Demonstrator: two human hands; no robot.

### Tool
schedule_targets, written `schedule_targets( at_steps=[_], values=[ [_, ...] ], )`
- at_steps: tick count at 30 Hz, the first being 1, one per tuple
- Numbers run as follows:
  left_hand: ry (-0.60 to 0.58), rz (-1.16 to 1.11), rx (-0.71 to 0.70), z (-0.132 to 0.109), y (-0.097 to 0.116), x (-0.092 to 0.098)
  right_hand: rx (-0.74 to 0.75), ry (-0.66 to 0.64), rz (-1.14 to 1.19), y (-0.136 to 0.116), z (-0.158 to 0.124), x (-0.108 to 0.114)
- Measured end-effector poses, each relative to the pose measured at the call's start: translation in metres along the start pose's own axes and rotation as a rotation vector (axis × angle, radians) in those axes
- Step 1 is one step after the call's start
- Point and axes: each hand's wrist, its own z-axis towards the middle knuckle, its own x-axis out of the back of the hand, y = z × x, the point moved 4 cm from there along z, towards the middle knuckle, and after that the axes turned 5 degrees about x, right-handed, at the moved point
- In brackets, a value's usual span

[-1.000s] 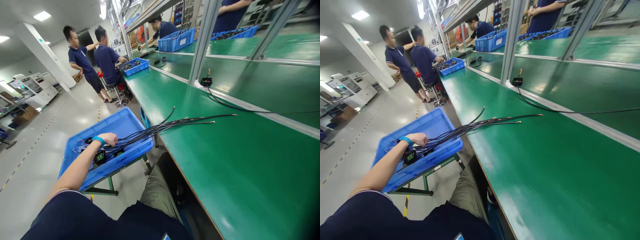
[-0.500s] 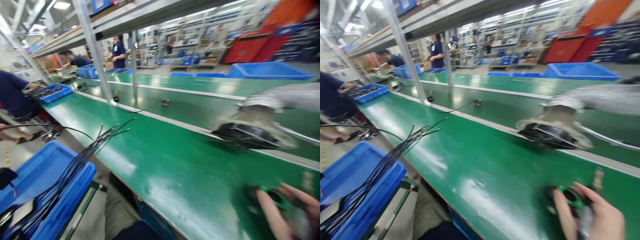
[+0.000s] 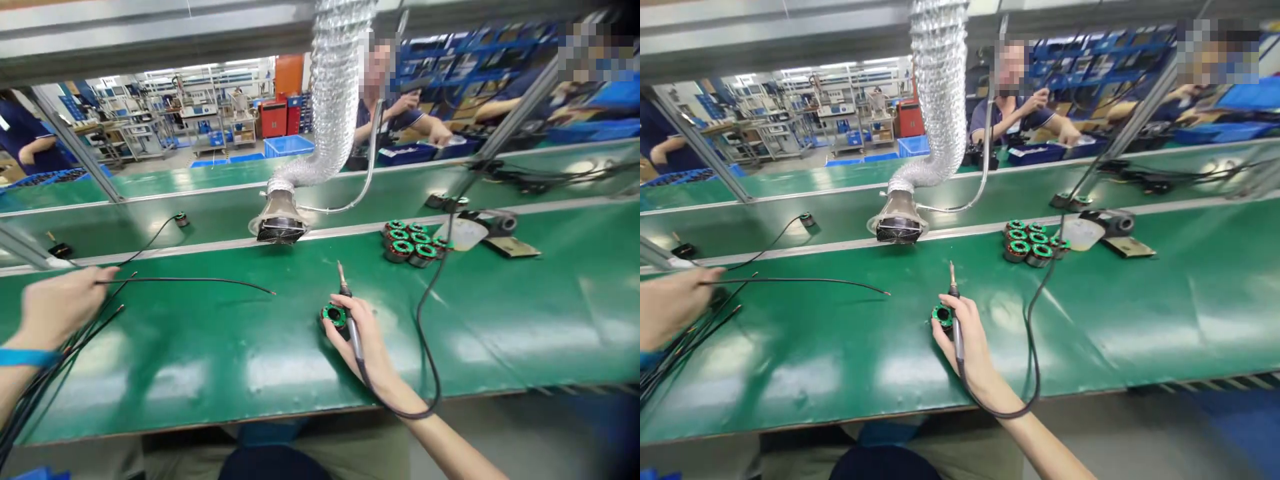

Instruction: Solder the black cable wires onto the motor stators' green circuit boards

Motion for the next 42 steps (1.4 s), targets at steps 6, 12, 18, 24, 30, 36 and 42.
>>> schedule_targets(
  at_steps=[6, 12, 18, 24, 30, 36, 42],
  values=[
    [-0.345, 0.199, -0.488, -0.017, 0.044, -0.074, -0.027, -0.015, 0.035, -0.011, -0.017, 0.023],
    [-0.268, -0.256, -0.746, -0.051, 0.177, -0.04, -0.117, 0.06, -0.019, -0.022, -0.011, 0.011],
    [-0.357, -0.624, -0.785, -0.09, 0.32, -0.043, -0.116, 0.099, -0.118, -0.03, -0.013, 0.008],
    [-0.383, -0.911, -0.619, -0.107, 0.3, -0.037, -0.1, 0.133, -0.09, -0.034, -0.018, 0.01],
    [-0.61, -1.338, -0.319, -0.136, 0.274, -0.025, -0.111, 0.009, 0.242, -0.046, -0.013, -0.022],
    [-0.564, -1.477, -0.207, -0.152, 0.268, -0.024, -0.056, -0.023, 0.396, -0.059, -0.011, -0.034],
    [-0.505, -1.488, -0.194, -0.158, 0.264, -0.023, 0.006, 0.117, 0.473, -0.073, -0.006, -0.029]
  ],
)
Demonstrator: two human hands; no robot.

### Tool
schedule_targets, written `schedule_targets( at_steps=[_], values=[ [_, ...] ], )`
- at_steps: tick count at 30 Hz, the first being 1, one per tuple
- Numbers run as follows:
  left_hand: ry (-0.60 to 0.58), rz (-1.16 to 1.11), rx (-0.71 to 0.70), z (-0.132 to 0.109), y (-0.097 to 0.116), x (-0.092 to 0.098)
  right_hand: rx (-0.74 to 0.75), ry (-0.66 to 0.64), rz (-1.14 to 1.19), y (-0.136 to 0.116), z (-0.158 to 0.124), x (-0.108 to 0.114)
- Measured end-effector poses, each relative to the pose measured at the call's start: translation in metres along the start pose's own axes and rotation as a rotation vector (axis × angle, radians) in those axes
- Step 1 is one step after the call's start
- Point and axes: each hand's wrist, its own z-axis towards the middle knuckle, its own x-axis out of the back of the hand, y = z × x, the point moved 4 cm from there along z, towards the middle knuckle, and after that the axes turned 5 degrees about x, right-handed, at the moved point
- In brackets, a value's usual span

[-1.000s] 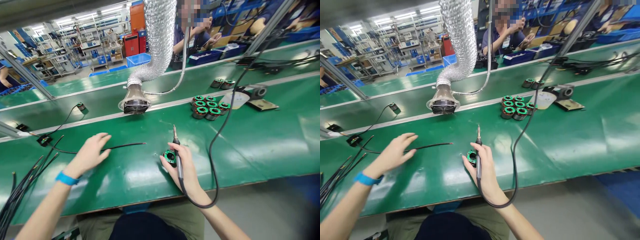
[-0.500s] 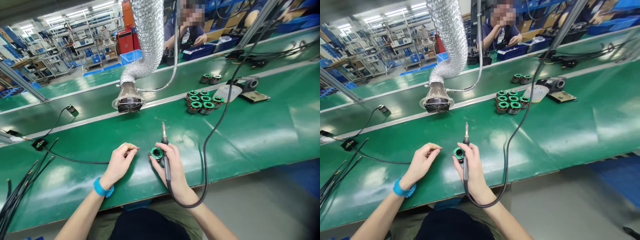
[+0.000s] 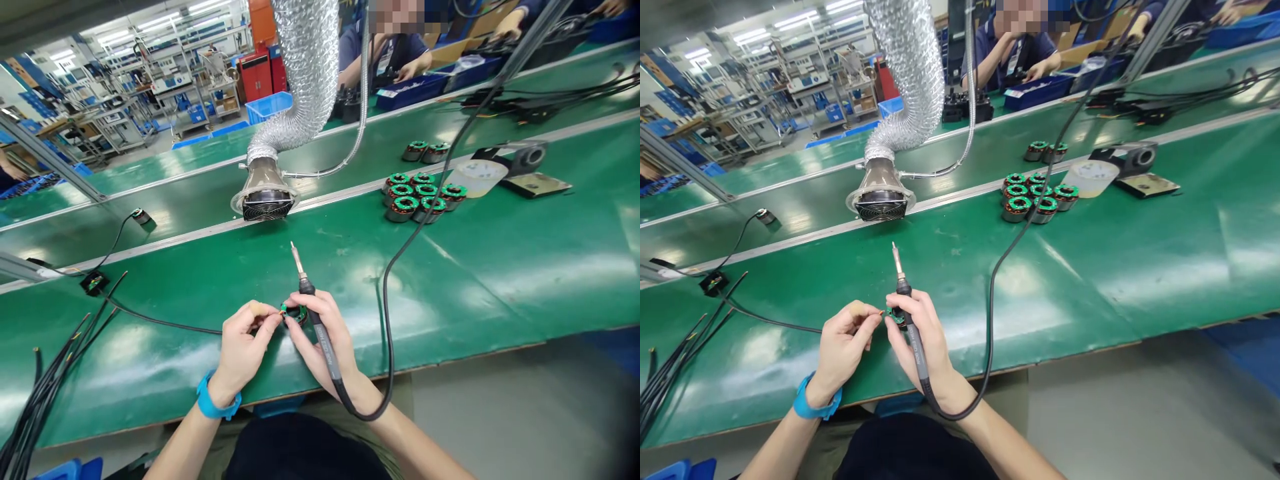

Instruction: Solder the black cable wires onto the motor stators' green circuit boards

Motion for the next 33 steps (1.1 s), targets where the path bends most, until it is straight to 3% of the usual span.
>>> schedule_targets(
  at_steps=[7, 13, 19, 26, 28, 33],
  values=[
    [-0.034, 0.016, -0.064, 0.0, 0.011, 0.0, -0.079, 0.073, 0.133, 0.003, -0.003, -0.007],
    [0.064, -0.007, -0.09, -0.002, 0.014, 0.0, -0.229, 0.17, 0.26, 0.002, -0.008, -0.015],
    [0.202, -0.194, 0.014, -0.004, 0.012, -0.008, -0.25, 0.321, 0.234, -0.013, -0.009, -0.026],
    [0.272, -0.36, 0.127, -0.004, 0.006, -0.012, -0.232, 0.424, 0.125, -0.02, -0.016, -0.037],
    [0.239, -0.381, 0.178, -0.003, 0.004, -0.011, -0.217, 0.41, 0.098, -0.018, -0.018, -0.038],
    [-0.012, -0.294, 0.294, 0.001, 0.002, 0.0, -0.137, 0.282, -0.027, -0.012, -0.019, -0.019]
  ],
)
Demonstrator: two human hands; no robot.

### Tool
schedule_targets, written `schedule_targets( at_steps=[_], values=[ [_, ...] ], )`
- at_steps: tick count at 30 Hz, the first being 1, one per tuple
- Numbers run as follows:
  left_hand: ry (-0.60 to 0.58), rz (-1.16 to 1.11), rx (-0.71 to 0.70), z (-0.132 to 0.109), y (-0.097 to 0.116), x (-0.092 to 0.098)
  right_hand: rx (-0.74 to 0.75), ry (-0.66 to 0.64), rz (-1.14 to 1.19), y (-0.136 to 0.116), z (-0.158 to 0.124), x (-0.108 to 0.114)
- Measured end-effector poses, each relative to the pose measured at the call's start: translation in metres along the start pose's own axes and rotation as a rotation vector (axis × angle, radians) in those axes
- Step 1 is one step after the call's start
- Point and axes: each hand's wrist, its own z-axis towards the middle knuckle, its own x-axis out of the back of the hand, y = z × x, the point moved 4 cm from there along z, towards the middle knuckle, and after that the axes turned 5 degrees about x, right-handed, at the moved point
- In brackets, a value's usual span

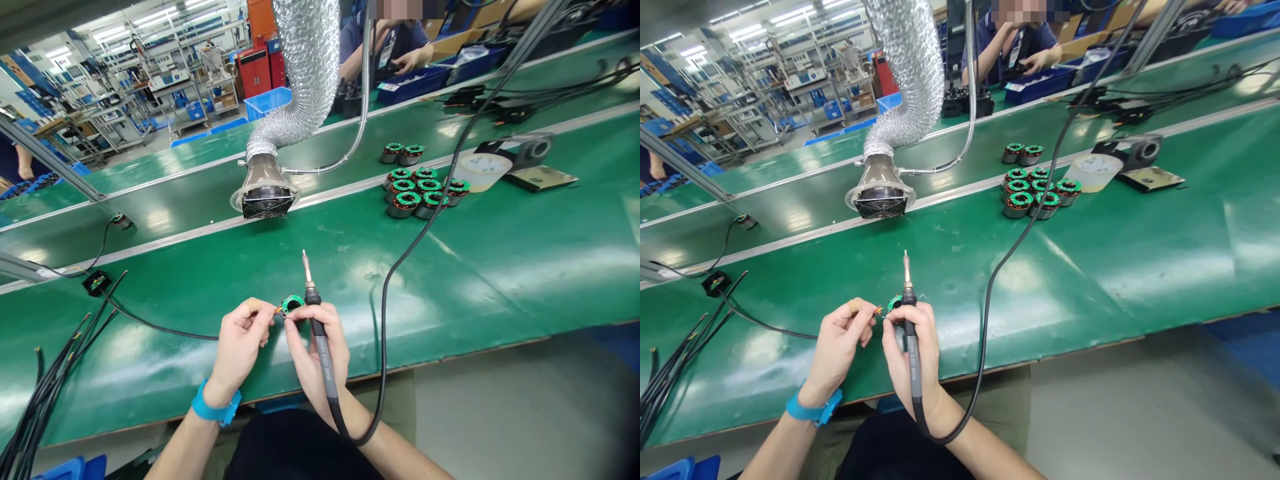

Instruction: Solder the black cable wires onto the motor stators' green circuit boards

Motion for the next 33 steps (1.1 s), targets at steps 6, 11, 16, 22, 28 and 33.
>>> schedule_targets(
  at_steps=[6, 11, 16, 22, 28, 33],
  values=[
    [-0.273, 0.017, 0.274, 0.006, -0.002, 0.014, 0.055, -0.101, -0.299, 0.006, 0.01, 0.022],
    [-0.321, -0.144, 0.396, 0.01, 0.002, 0.017, 0.005, -0.235, -0.328, 0.015, 0.013, 0.016],
    [-0.396, -0.185, 0.416, 0.015, 0.007, 0.017, -0.002, -0.394, -0.145, 0.023, 0.019, 0.01],
    [-0.304, -0.109, 0.299, 0.019, 0.009, 0.023, -0.053, -0.522, -0.083, 0.029, 0.017, 0.008],
    [-0.154, 0.296, -0.13, 0.014, 0.029, 0.022, -0.043, -0.534, -0.023, 0.027, 0.017, 0.005],
    [-0.177, 0.442, -0.191, 0.013, 0.031, 0.015, -0.04, -0.572, 0.069, 0.022, 0.022, 0.005]
  ],
)
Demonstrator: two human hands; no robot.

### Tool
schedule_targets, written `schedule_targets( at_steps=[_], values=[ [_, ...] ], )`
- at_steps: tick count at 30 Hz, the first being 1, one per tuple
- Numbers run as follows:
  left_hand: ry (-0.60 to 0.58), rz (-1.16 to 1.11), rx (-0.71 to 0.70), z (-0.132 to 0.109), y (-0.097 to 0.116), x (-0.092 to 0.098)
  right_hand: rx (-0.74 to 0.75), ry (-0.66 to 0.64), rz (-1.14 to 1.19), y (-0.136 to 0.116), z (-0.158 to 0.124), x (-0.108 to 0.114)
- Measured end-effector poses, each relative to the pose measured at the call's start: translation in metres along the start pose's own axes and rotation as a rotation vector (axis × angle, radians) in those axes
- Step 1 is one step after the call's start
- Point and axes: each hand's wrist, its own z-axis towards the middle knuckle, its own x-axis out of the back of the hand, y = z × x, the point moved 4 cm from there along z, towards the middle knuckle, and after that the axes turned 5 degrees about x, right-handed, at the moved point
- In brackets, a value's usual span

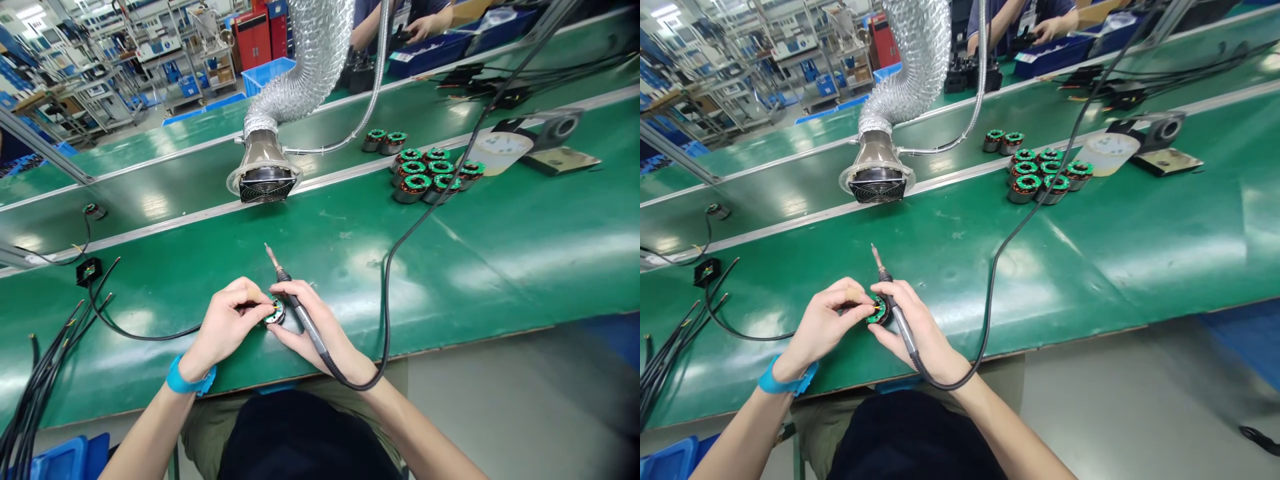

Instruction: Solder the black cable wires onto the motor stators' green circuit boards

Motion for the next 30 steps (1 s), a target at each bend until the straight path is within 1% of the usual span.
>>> schedule_targets(
  at_steps=[1, 2, 6, 7, 9, 12, 15, 21, 30],
  values=[
    [-0.008, 0.006, 0.012, 0.0, 0.0, -0.001, -0.002, 0.038, -0.003, -0.002, -0.002, 0.003],
    [-0.011, 0.011, 0.03, 0.001, 0.0, -0.001, -0.012, 0.103, -0.011, -0.004, -0.004, 0.007],
    [-0.015, 0.015, 0.116, 0.001, -0.002, -0.002, -0.093, 0.441, -0.003, -0.01, -0.029, 0.027],
    [-0.016, 0.014, 0.131, 0.001, -0.002, -0.003, -0.099, 0.497, 0.019, -0.01, -0.036, 0.03],
    [-0.014, 0.01, 0.146, 0.001, -0.002, -0.005, -0.089, 0.555, 0.054, -0.011, -0.047, 0.034],
    [0.009, 0.027, 0.14, 0.0, -0.001, -0.007, -0.054, 0.578, 0.032, -0.012, -0.053, 0.036],
    [0.029, 0.055, 0.125, -0.001, 0.001, -0.008, -0.046, 0.554, 0.026, -0.013, -0.052, 0.035],
    [0.04, 0.07, 0.121, -0.002, 0.001, -0.01, -0.097, 0.498, 0.066, -0.011, -0.049, 0.033],
    [0.077, 0.07, 0.102, -0.006, -0.001, -0.011, -0.184, 0.531, 0.265, -0.007, -0.041, 0.034]
  ],
)
